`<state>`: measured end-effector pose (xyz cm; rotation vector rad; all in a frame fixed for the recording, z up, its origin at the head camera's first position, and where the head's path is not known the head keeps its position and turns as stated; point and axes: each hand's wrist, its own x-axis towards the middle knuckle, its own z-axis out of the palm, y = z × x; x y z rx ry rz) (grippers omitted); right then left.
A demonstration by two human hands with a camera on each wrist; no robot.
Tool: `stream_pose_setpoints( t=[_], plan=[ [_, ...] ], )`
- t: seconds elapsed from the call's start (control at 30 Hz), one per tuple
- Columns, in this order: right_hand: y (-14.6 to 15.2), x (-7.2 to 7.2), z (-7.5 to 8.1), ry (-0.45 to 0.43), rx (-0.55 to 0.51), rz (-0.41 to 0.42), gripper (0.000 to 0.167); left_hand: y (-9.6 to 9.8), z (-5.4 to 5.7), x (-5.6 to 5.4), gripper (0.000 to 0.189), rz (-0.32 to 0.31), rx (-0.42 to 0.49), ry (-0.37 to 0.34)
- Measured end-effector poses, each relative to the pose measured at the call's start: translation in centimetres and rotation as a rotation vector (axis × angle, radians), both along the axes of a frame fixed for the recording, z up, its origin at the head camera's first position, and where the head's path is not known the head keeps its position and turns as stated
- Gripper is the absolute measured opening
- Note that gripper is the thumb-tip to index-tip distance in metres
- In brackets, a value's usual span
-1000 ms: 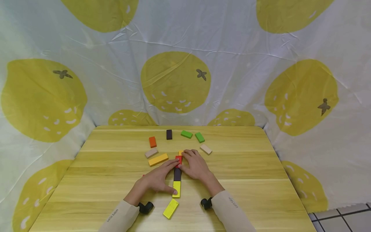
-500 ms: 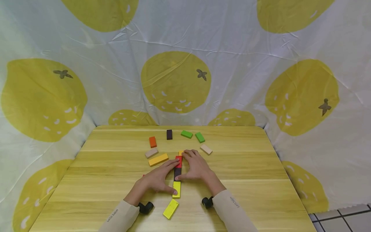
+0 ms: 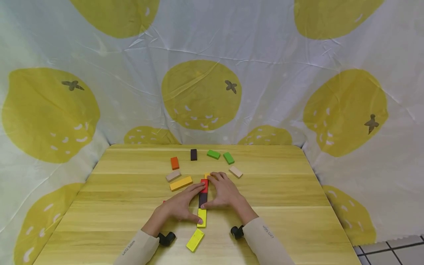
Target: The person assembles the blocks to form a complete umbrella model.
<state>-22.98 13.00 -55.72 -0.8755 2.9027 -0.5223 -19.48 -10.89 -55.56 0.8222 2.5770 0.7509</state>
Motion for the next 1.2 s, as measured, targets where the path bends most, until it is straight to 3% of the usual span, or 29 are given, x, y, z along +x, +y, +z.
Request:
stream_pose_setpoints(
  t=[1.2],
  plan=[
    [-0.14,0.32,0.18,-0.026,0.041,-0.003,0.124,0.22,0.27,0.14,0.124,-0.008,-0.015,0.032]
  ],
)
